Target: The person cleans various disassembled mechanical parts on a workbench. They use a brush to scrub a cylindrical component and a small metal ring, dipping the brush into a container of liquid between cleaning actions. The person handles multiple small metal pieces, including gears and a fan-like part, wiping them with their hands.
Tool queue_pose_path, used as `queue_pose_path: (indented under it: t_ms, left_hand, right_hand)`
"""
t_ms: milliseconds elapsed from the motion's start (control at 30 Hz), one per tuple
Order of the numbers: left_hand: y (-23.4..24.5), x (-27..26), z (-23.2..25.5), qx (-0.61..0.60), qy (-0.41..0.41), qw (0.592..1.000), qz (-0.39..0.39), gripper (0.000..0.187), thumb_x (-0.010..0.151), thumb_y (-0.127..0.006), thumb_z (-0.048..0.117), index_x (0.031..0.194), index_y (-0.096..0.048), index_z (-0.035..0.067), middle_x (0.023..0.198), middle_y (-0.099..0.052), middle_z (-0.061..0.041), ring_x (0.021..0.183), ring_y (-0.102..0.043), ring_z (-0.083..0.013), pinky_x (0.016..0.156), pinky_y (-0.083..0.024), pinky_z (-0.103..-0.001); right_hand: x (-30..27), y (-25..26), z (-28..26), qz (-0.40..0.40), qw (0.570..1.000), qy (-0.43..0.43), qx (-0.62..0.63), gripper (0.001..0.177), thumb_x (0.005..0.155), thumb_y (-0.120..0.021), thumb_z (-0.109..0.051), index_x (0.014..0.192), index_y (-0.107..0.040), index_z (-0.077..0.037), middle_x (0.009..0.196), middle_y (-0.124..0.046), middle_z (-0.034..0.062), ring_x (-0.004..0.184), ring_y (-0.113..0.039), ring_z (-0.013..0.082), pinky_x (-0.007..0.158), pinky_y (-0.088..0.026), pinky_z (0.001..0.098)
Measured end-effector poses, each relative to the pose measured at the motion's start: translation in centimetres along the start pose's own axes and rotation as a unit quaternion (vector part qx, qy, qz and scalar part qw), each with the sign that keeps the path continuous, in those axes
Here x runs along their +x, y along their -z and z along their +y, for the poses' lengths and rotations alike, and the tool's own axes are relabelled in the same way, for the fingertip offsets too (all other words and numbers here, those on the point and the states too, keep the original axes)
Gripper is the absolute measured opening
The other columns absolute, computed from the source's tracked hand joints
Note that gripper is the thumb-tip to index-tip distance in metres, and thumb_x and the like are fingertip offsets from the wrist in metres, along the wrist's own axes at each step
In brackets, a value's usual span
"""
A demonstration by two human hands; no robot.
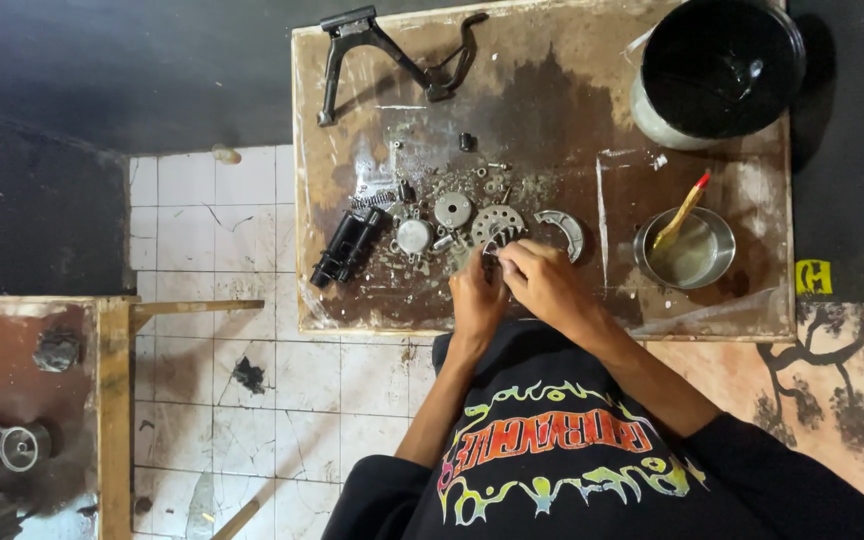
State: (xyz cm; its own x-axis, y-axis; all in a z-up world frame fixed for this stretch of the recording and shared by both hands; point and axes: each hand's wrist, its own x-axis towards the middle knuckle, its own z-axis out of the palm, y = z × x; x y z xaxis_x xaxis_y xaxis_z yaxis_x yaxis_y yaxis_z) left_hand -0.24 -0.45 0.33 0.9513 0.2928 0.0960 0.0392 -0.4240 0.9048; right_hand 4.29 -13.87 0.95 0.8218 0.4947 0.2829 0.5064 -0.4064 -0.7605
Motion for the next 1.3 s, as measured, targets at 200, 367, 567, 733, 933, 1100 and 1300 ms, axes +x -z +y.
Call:
queue_pose_path:
  t_ms: [200,367,567,733,933,1100,1300]
  left_hand:
    - [0.1,0.3,0.2,0.041,0.011,0.999,0.009,0.034,0.086,-0.071,-0.001,0.119,-0.065,-0.007,0.071,-0.068,-0.019,0.056,-0.063,-0.0233,0.054,-0.050,-0.038]
    - [0.0,0.6,-3.5,-0.152,0.047,0.986,0.043,0.019,0.097,-0.066,0.001,0.116,-0.068,-0.002,0.095,-0.076,-0.010,0.078,-0.069,-0.0183,0.066,-0.057,-0.030]
    - [-0.2,0.3,-3.9,-0.584,0.233,0.775,-0.061,0.038,0.096,-0.062,0.008,0.133,-0.055,0.007,0.114,-0.068,-0.009,0.100,-0.066,-0.0204,0.085,-0.056,-0.036]
    - [0.9,0.4,-1.4,-0.634,0.307,0.700,-0.117,0.054,0.084,-0.058,0.036,0.134,-0.059,0.016,0.124,-0.068,-0.004,0.118,-0.063,-0.0218,0.100,-0.054,-0.042]
    - [0.5,0.8,-2.1,-0.720,0.283,0.618,-0.141,0.066,0.090,-0.051,0.062,0.129,-0.062,0.009,0.121,-0.069,-0.012,0.116,-0.064,-0.0284,0.098,-0.052,-0.050]
    - [-0.2,1.0,0.6,-0.660,0.140,0.732,-0.096,0.075,0.085,-0.047,0.043,0.154,-0.042,0.014,0.138,-0.059,-0.014,0.128,-0.057,-0.0314,0.111,-0.048,-0.046]
    - [0.0,0.9,1.1,-0.580,0.104,0.797,-0.133,0.077,0.088,-0.041,0.041,0.159,-0.034,0.012,0.146,-0.055,-0.020,0.128,-0.056,-0.0322,0.111,-0.047,-0.044]
  right_hand:
    - [-0.1,0.1,-0.6,-0.042,0.997,-0.043,-0.052,0.007,0.088,-0.071,-0.002,0.090,-0.065,0.001,0.079,-0.069,0.0138,0.067,-0.067,0.0234,0.060,-0.052,0.0379]
    - [1.0,2.1,-2.5,0.040,0.996,-0.084,0.013,0.008,0.092,-0.069,-0.004,0.100,-0.067,-0.001,0.081,-0.072,0.0116,0.067,-0.070,0.0214,0.057,-0.053,0.0347]
    - [1.9,2.7,-3.4,0.127,0.991,-0.009,-0.034,0.011,0.095,-0.071,-0.006,0.104,-0.069,0.000,0.092,-0.074,0.0136,0.083,-0.071,0.0270,0.074,-0.054,0.0392]
    - [1.3,2.2,-2.7,0.139,0.990,0.010,0.027,0.015,0.096,-0.069,-0.007,0.108,-0.068,0.001,0.099,-0.073,0.0148,0.092,-0.071,0.0276,0.083,-0.054,0.0379]
    - [1.1,2.5,-2.6,0.099,0.993,0.061,0.012,0.016,0.091,-0.072,-0.006,0.106,-0.070,-0.001,0.099,-0.075,0.0127,0.090,-0.067,0.0287,0.085,-0.050,0.0403]
    - [1.9,2.6,-4.6,0.136,0.984,0.105,-0.050,0.015,0.089,-0.074,-0.003,0.104,-0.073,-0.002,0.090,-0.074,0.0092,0.080,-0.067,0.0232,0.080,-0.050,0.0414]
    - [0.7,0.6,-2.8,0.044,0.995,0.092,-0.016,0.016,0.087,-0.072,0.000,0.103,-0.071,0.003,0.086,-0.066,0.0097,0.072,-0.065,0.0204,0.061,-0.054,0.0328]
